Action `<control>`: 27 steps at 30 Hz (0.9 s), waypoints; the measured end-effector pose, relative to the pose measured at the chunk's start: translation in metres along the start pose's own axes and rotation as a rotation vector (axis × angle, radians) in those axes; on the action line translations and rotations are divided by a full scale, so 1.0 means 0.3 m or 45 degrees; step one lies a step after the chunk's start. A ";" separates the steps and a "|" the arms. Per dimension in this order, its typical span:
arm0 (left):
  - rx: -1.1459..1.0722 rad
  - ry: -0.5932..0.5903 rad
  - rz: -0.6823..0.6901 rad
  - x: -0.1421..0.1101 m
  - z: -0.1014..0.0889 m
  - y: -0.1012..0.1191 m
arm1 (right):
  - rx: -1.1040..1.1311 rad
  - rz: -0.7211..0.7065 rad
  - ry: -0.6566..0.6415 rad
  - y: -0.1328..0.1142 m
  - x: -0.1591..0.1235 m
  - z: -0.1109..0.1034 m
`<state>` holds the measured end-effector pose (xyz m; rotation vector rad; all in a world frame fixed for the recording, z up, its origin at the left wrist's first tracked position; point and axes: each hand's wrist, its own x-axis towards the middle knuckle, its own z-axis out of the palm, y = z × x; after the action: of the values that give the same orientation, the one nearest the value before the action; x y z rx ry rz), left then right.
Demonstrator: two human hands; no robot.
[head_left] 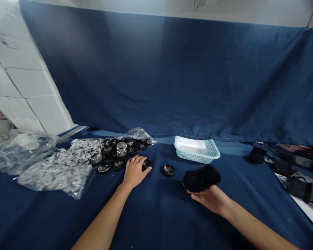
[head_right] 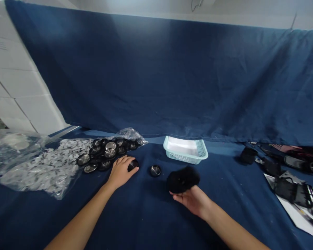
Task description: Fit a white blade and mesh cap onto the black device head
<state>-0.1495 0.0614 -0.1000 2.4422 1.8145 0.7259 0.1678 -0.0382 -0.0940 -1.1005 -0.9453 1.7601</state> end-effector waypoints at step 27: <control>0.005 0.029 0.004 0.005 0.008 -0.010 | -1.735 -1.268 0.080 -0.147 -0.023 0.002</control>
<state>-0.1510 0.0644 -0.1026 2.4501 1.8219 0.7543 0.1803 -0.0283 -0.0524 -1.0354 -2.2333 0.1114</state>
